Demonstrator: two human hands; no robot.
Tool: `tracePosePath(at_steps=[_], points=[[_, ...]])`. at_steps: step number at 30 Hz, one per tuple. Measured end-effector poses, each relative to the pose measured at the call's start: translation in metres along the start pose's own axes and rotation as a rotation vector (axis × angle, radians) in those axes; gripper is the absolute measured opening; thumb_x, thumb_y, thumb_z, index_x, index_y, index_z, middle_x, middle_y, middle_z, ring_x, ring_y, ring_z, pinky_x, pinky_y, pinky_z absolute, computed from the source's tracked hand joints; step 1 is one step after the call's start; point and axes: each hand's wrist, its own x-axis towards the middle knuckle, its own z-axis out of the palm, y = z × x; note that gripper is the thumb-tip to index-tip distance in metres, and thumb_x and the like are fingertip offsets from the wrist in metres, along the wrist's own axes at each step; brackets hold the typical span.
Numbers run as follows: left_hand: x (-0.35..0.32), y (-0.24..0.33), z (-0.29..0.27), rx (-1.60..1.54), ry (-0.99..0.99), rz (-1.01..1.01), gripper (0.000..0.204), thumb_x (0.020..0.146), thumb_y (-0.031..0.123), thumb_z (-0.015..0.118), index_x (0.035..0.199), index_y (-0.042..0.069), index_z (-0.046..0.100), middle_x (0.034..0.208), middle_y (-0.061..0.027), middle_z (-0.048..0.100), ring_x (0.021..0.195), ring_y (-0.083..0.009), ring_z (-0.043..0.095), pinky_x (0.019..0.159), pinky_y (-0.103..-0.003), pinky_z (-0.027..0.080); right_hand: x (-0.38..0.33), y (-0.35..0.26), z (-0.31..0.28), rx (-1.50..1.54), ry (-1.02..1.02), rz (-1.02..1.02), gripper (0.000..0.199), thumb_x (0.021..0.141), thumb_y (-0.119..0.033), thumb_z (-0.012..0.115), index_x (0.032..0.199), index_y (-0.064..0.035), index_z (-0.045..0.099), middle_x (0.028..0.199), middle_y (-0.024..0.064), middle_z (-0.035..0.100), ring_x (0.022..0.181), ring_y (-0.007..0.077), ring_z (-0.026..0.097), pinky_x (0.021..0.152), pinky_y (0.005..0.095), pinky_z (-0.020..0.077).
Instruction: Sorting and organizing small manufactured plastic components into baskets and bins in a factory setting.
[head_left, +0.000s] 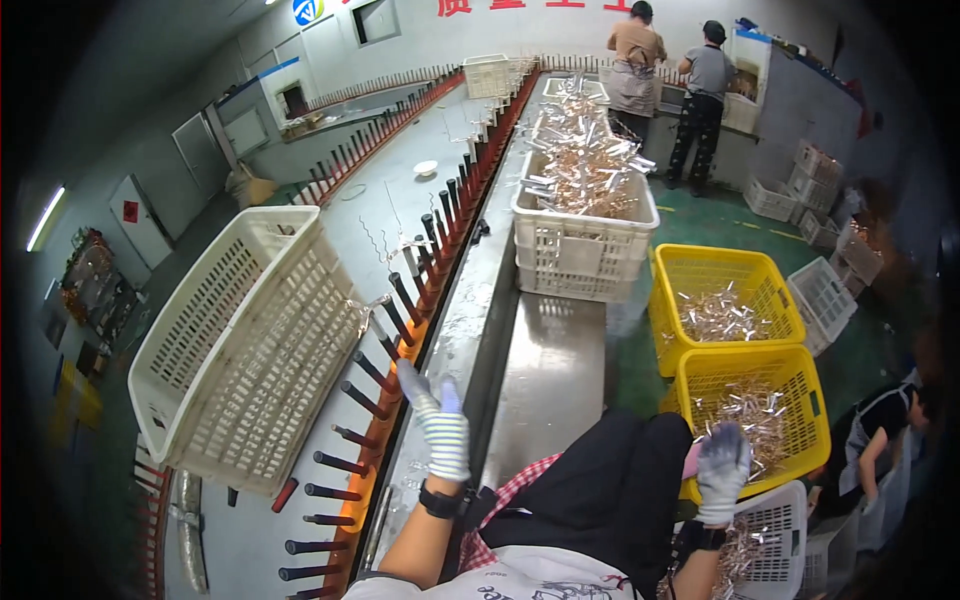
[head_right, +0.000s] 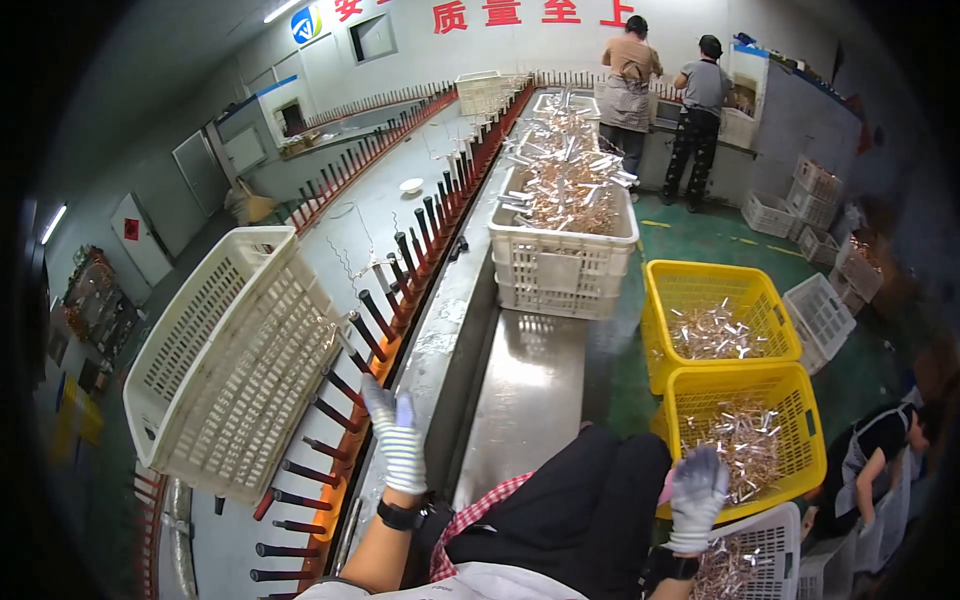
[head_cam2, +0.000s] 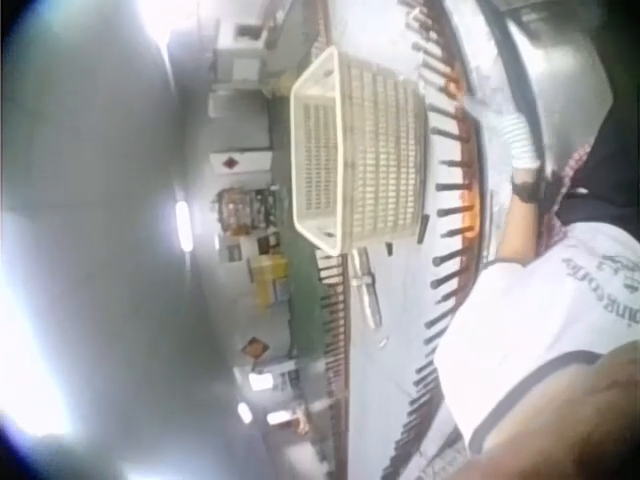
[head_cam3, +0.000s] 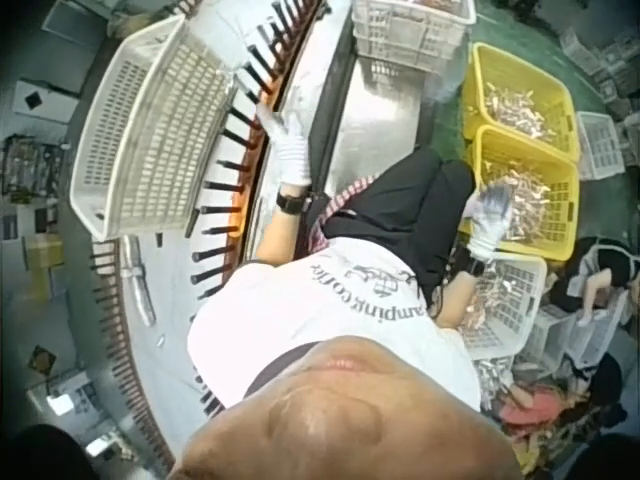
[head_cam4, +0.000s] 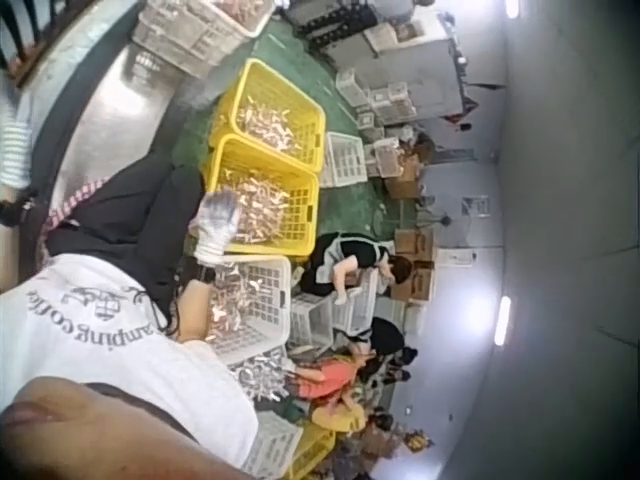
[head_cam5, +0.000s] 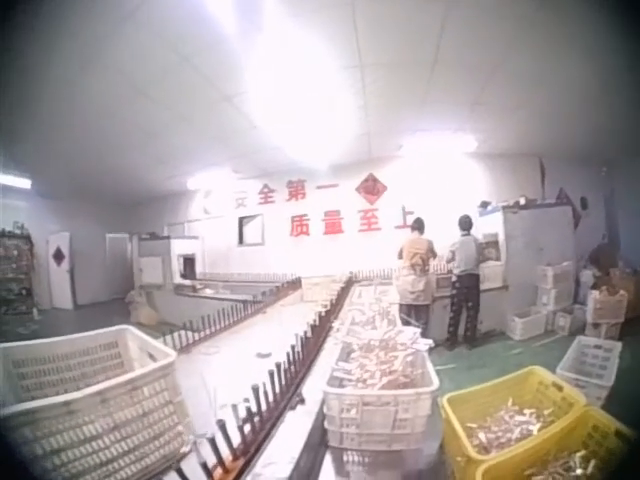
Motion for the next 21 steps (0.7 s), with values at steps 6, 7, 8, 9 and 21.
tracePosePath(at_steps=[6,7,8,9,21], points=[[0.075,-0.022,-0.04,0.066,0.299,-0.056,0.053,0.086,0.02,0.051,0.129,-0.005,0.033,0.131,-0.0171,0.038,0.12,-0.0254,0.036,0.102,-0.03,0.024,0.007,0.108,0.024,0.104,0.14,0.527,0.03,0.09,-0.028,0.045,0.107,-0.0072,0.059,0.106,0.0114,0.061,0.097,0.0272,0.059,0.09,0.0435,0.0436],[0.081,-0.011,-0.038,-0.124,0.261,-0.192,0.048,0.086,0.021,0.052,0.124,-0.006,0.041,0.124,-0.017,0.047,0.113,-0.026,0.045,0.098,-0.029,0.029,0.003,0.118,0.01,0.025,0.195,0.597,0.03,0.089,-0.028,0.046,0.107,-0.0068,0.058,0.105,0.0112,0.061,0.095,0.0272,0.059,0.088,0.0431,0.0447],[0.099,-0.04,-0.064,-0.066,0.311,-0.134,0.038,0.086,0.023,0.054,0.111,-0.006,0.053,0.107,-0.0121,0.058,0.092,-0.0213,0.053,0.086,-0.028,0.038,0.001,0.126,0.01,0.037,0.184,0.611,0.03,0.089,-0.028,0.046,0.107,-0.0068,0.058,0.105,0.0112,0.061,0.095,0.0272,0.059,0.088,0.0431,0.0447],[0.109,-0.055,-0.08,0.275,0.448,-0.058,0.03,0.086,0.022,0.056,0.104,-0.003,0.058,0.096,-0.0079,0.062,0.08,-0.0177,0.054,0.075,-0.029,0.042,0.001,0.13,0.008,-0.031,0.146,0.591,0.03,0.089,-0.027,0.047,0.108,-0.0065,0.057,0.103,0.0116,0.061,0.094,0.0272,0.059,0.087,0.0425,0.0457],[0.102,-0.051,-0.012,-0.045,0.44,0.054,0.033,0.087,0.012,0.051,0.116,-0.002,0.049,0.112,-0.0081,0.054,0.094,-0.0193,0.048,0.088,-0.028,0.036,0.005,0.125,0.005,-0.006,0.146,0.518,0.031,0.088,-0.03,0.05,0.106,-0.0066,0.058,0.101,0.0122,0.062,0.092,0.0266,0.06,0.083,0.0406,0.048]])
